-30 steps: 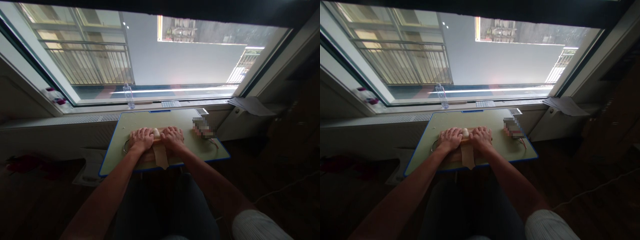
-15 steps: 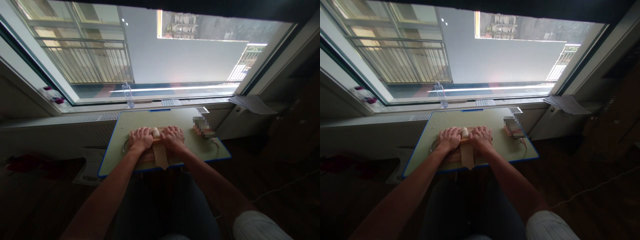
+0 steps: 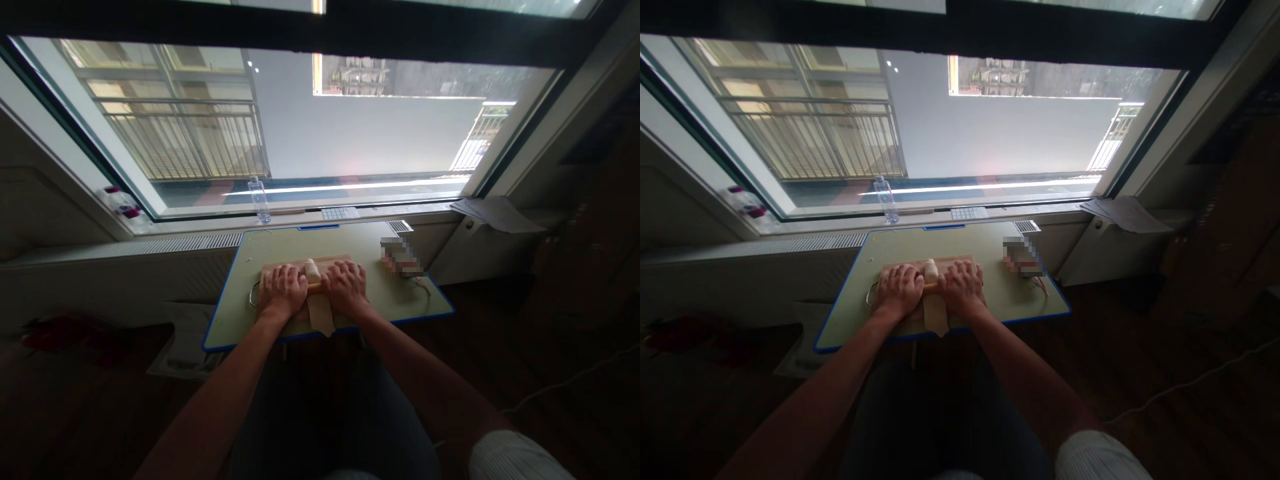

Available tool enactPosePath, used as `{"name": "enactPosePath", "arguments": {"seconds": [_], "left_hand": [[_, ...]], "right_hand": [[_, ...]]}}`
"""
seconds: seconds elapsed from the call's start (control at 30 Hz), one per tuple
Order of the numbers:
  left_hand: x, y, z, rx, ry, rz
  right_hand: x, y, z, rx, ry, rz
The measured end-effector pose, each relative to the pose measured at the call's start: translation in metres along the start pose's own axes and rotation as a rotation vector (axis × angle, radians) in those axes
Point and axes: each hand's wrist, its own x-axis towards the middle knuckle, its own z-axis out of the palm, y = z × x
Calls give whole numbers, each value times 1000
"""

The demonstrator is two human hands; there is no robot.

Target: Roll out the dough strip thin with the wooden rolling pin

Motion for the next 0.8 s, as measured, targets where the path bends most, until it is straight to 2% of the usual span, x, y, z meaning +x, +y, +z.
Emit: {"name": "enactPosePath", "arguments": {"seconds": [0.43, 0.6, 0.8], "left_hand": [[-9, 0, -2, 19, 7, 2], [-11, -2, 0, 41, 18, -4], [-7, -1, -4, 53, -12, -10]], "right_hand": [[-12, -2, -8, 20, -24, -16], [-3, 3, -8, 23, 9, 47], [7, 6, -10, -17, 5, 19]]}}
